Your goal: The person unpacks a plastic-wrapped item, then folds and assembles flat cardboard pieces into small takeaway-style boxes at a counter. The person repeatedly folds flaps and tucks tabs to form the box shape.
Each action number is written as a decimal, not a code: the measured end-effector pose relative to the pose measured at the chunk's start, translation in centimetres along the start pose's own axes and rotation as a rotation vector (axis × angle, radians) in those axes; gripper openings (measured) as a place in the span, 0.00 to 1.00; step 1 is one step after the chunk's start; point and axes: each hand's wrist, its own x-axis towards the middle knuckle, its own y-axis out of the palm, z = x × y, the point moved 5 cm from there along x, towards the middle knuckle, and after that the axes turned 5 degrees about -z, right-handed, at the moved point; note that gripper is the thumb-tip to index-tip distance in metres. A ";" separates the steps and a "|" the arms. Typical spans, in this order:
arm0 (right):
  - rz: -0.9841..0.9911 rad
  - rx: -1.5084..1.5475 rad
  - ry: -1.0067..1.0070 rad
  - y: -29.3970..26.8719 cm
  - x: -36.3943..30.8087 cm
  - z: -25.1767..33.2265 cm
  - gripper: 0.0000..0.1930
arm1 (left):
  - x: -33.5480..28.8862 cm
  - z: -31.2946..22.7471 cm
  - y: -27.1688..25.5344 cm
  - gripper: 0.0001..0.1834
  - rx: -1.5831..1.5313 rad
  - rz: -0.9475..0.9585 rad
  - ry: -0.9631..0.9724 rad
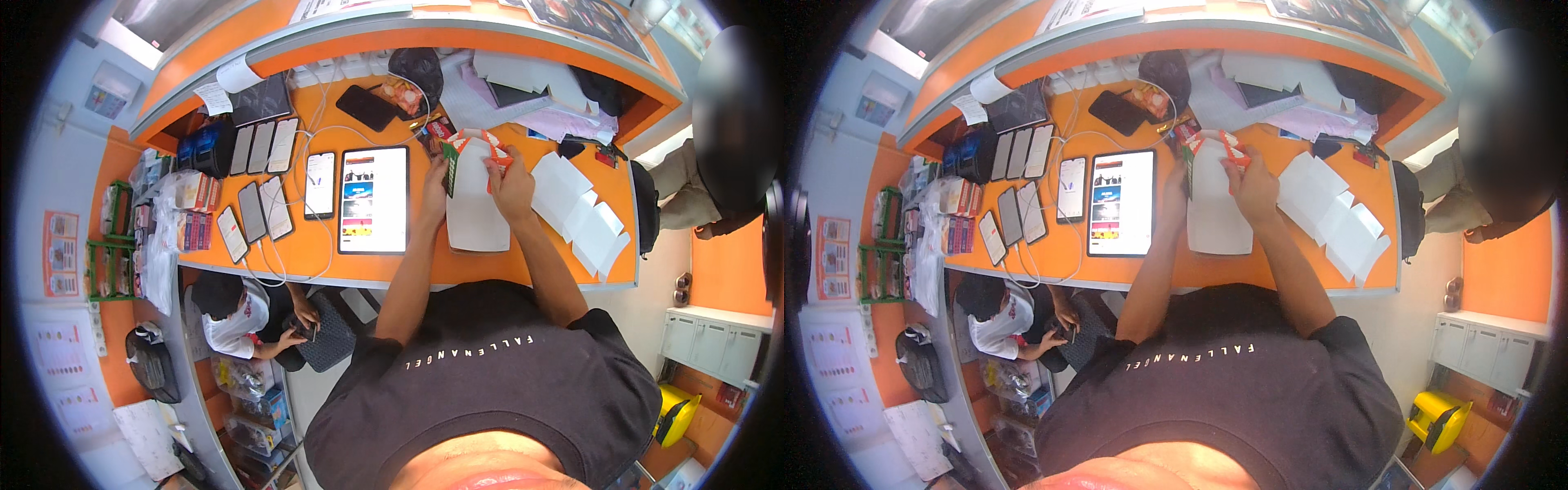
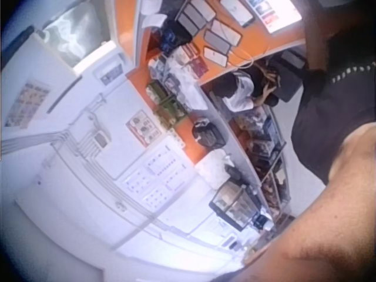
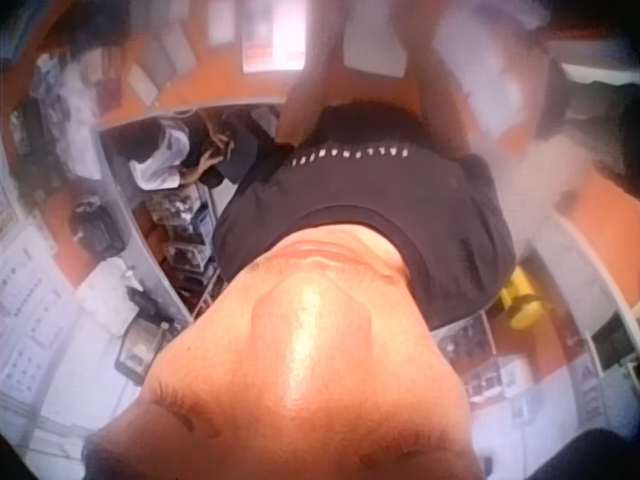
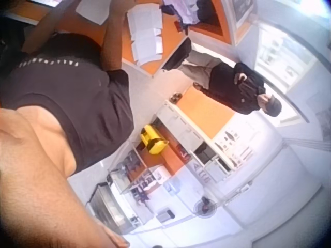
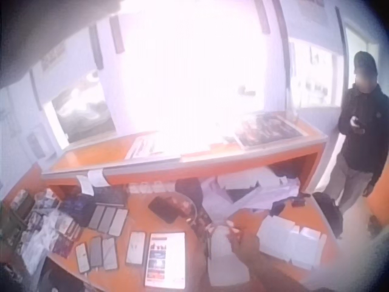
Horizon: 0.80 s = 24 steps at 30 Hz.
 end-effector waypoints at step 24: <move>0.144 0.267 0.229 1.7 -1.6 -2.2 0.28 | -5.2 -1.6 0.9 0.25 0.925 -0.108 0.241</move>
